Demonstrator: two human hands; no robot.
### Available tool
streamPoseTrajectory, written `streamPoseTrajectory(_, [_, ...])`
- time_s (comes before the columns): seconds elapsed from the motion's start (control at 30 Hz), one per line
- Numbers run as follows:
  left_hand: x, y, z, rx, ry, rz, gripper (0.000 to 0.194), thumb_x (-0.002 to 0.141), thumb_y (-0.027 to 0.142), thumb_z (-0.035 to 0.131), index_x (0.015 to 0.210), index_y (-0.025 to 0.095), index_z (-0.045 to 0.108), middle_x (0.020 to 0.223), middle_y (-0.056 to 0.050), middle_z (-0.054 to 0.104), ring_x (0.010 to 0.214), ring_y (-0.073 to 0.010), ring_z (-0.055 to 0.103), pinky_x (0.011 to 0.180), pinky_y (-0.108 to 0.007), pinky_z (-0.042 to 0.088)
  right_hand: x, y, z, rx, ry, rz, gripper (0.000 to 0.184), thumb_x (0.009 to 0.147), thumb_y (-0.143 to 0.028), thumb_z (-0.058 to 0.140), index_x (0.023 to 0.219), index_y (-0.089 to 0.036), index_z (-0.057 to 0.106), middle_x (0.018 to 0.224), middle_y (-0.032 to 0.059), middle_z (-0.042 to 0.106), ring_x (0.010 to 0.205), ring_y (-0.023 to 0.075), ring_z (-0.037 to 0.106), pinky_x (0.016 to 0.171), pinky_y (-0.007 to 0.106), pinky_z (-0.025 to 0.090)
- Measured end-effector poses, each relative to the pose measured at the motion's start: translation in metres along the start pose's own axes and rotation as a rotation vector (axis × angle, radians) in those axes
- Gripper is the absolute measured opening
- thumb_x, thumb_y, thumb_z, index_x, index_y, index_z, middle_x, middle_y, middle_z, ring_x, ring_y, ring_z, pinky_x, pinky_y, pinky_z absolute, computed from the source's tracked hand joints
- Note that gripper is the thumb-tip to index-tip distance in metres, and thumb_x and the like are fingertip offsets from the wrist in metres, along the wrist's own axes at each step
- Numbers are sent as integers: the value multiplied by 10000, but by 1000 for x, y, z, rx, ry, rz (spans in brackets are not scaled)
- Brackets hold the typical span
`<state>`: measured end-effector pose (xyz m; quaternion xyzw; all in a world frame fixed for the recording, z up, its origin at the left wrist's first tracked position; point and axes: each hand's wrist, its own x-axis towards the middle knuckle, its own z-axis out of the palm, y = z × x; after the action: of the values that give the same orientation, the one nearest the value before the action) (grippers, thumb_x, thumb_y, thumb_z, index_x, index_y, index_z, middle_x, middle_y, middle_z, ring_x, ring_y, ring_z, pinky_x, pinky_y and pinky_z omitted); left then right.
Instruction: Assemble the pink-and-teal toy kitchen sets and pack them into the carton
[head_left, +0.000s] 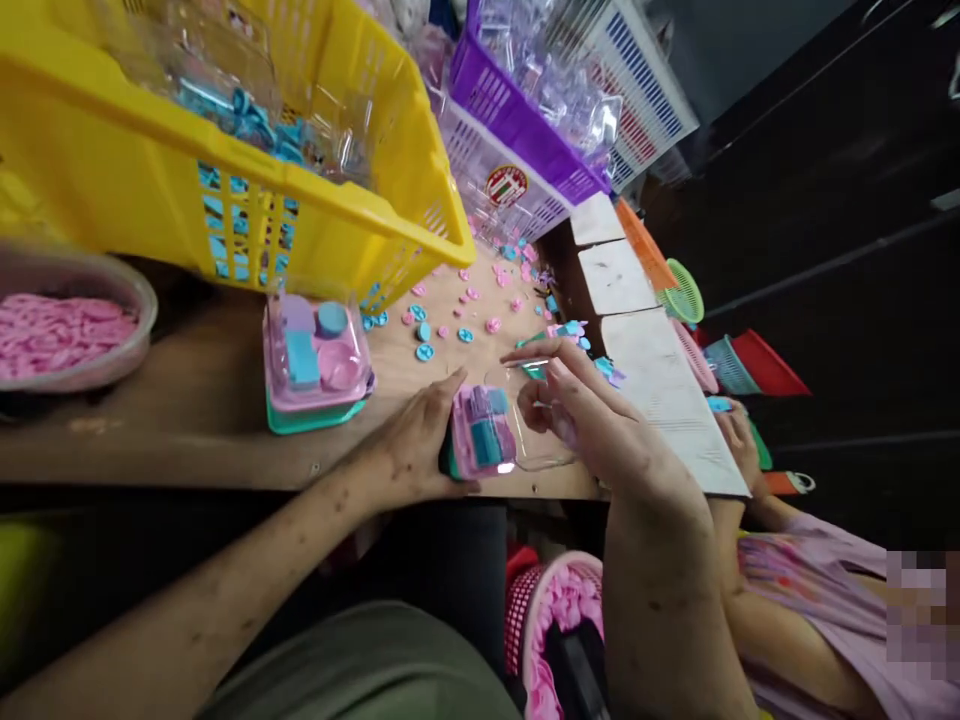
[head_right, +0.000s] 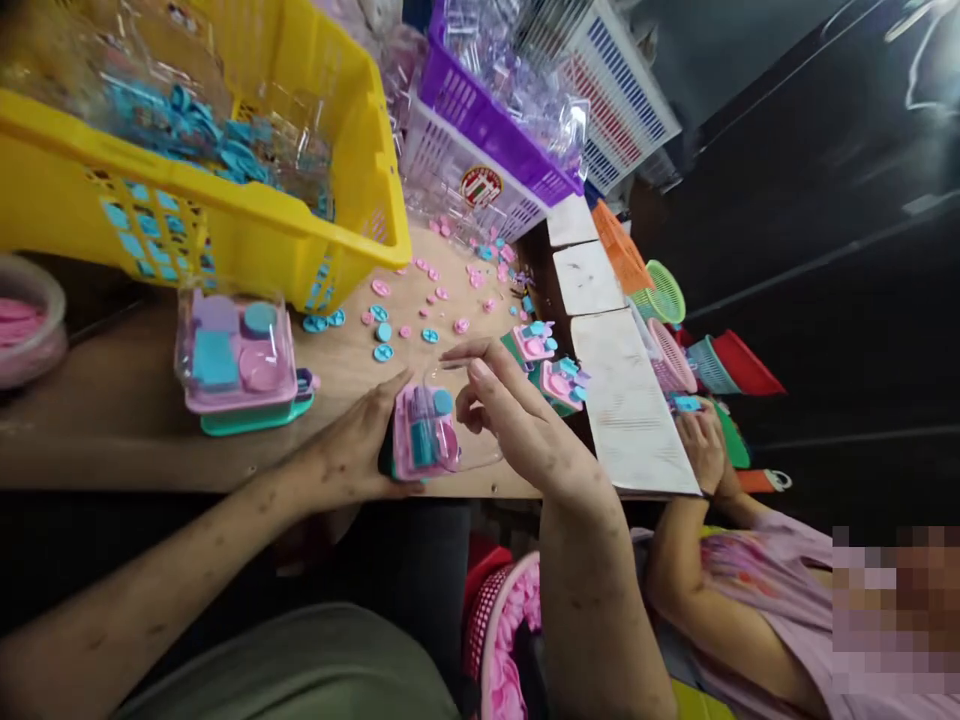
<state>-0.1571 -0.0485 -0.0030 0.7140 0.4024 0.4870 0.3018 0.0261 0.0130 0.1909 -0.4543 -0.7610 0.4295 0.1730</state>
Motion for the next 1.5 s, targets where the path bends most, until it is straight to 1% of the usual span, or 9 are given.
streamPoseTrajectory(0.17, [0, 7, -4, 15, -10, -56, 1450, 751, 448, 1059, 1801, 247, 79, 1824, -268, 353, 1710, -471, 377, 1398, -703, 360, -10, -3, 22, -181, 283, -226, 308, 1162, -538, 498, 1211, -284, 665, 1164, 53, 706, 961, 212, 693, 854, 349, 604])
streamPoseTrajectory(0.27, [0, 10, -5, 12, -5, -51, 1460, 729, 435, 1062, 1802, 253, 89, 1823, -257, 366, 1706, -463, 388, 1401, -700, 360, -11, -14, 27, -223, 325, -310, 304, 1170, -510, 498, 1207, -282, 696, 1229, 65, 758, 1096, 247, 727, 975, 398, 614])
streamPoseTrajectory(0.37, [1, 8, -5, -7, 11, -46, 1455, 723, 439, 1054, 1801, 242, 97, 1847, -265, 318, 1718, -468, 364, 1407, -705, 348, -3, -14, 33, -316, 262, -355, 328, 1165, -506, 523, 1141, -266, 744, 1173, 57, 795, 1135, 260, 731, 1035, 425, 584])
streamPoseTrajectory(0.47, [2, 5, -2, -25, 21, -32, 1411, 735, 425, 1033, 1789, 239, 113, 1855, -255, 309, 1733, -449, 343, 1420, -693, 329, 7, -6, 42, -360, 199, -311, 273, 1120, -484, 602, 1114, -266, 768, 1138, 37, 818, 1076, 250, 745, 986, 416, 574])
streamPoseTrajectory(0.7, [3, 2, -1, -40, 15, 7, 1330, 762, 436, 1013, 1760, 208, 163, 1831, -252, 350, 1729, -400, 363, 1435, -616, 335, 8, -3, 47, -459, 223, -248, 247, 1074, -491, 686, 1105, -277, 804, 1115, 26, 838, 1012, 249, 763, 920, 411, 572])
streamPoseTrajectory(0.87, [3, 5, -2, -56, 11, -39, 1301, 756, 407, 990, 1757, 231, 177, 1825, -238, 365, 1724, -413, 372, 1426, -627, 350, 5, -9, 46, -527, 240, -216, 250, 1091, -476, 668, 1108, -271, 810, 1118, 41, 855, 1042, 268, 779, 930, 425, 593])
streamPoseTrajectory(1.03, [3, 2, 2, -85, 24, -27, 1261, 745, 390, 994, 1731, 231, 223, 1798, -247, 409, 1696, -438, 411, 1408, -656, 357, 7, -8, 49, -554, 248, -190, 285, 1093, -505, 658, 1119, -270, 818, 1109, 42, 855, 989, 264, 774, 906, 418, 590])
streamPoseTrajectory(1.23, [3, -3, 8, -105, 87, 31, 1248, 719, 377, 1008, 1702, 244, 251, 1725, -232, 479, 1615, -471, 502, 1339, -702, 431, 5, -11, 48, -588, 230, -165, 336, 1093, -509, 649, 1146, -241, 843, 1145, 62, 865, 1071, 285, 800, 976, 423, 594])
streamPoseTrajectory(1.5, [4, 4, 3, -110, 89, 6, 1182, 676, 311, 1028, 1636, 239, 342, 1591, -206, 590, 1491, -473, 608, 1250, -687, 523, 1, -16, 48, -626, 189, -107, 372, 1106, -511, 611, 1173, -239, 855, 1117, 60, 869, 1012, 283, 811, 889, 408, 591])
